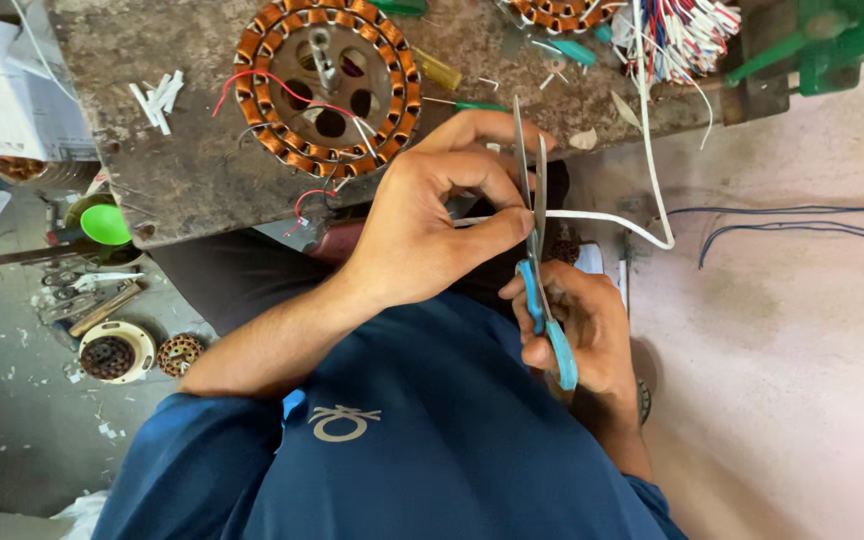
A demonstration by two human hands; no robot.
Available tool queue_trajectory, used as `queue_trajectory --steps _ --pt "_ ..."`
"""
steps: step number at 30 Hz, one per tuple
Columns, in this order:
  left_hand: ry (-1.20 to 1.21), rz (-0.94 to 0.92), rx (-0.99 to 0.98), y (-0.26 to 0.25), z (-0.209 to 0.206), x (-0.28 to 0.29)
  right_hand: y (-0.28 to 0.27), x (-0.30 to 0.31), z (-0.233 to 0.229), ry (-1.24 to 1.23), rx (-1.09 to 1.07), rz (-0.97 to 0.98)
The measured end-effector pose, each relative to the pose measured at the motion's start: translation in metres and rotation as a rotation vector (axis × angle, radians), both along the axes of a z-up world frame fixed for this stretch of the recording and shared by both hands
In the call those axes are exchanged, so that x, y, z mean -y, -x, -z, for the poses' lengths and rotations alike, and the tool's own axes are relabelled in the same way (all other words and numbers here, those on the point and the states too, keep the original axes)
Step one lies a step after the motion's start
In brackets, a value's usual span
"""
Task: The person is assembling a motor stator by inserting white plastic spacers into the copper windings. They use scissors to cut the spacers to the required length and then carefully place them into the slots of the stator.
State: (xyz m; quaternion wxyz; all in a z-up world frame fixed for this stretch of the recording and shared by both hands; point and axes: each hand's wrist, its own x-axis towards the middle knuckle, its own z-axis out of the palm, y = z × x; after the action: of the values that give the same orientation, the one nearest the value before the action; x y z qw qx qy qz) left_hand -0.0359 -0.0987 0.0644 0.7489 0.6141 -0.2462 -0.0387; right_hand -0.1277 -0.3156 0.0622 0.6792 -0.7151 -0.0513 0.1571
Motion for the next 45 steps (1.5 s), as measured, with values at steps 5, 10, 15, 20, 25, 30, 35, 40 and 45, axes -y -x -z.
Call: queue_trajectory --steps 5,10,15,20,25,30,35,40,45 --pt "0.251 0.091 -0.142 -0.004 0.005 0.001 -0.005 -0.006 0.003 -0.131 -0.082 0.069" --pt "0.3 0.049 -0.122 -0.025 -0.005 -0.006 -0.027 0.004 0.016 0.023 0.121 0.01" --pt "-0.002 -0.282 0.08 -0.024 -0.027 -0.033 -0.101 -0.003 0.027 0.25 0.158 0.14" --pt "-0.243 -0.494 0.266 0.0 -0.038 -0.065 -0.178 -0.009 0.037 0.927 0.503 0.047" --pt "-0.312 -0.528 0.141 0.029 -0.033 -0.098 -0.205 -0.01 0.029 1.006 0.632 -0.18" --pt "-0.31 -0.581 0.069 0.05 -0.019 -0.126 -0.191 -0.025 -0.012 1.011 0.782 -0.265" --pt "-0.336 -0.727 0.008 0.055 0.002 -0.144 -0.147 -0.09 -0.035 0.56 0.929 -0.094" --pt "-0.295 -0.76 -0.027 0.046 0.018 -0.151 -0.157 -0.163 -0.054 0.652 1.299 -0.419" --pt "-0.307 -0.789 -0.06 0.045 0.023 -0.158 -0.186 -0.233 -0.033 1.009 1.4 -0.585"
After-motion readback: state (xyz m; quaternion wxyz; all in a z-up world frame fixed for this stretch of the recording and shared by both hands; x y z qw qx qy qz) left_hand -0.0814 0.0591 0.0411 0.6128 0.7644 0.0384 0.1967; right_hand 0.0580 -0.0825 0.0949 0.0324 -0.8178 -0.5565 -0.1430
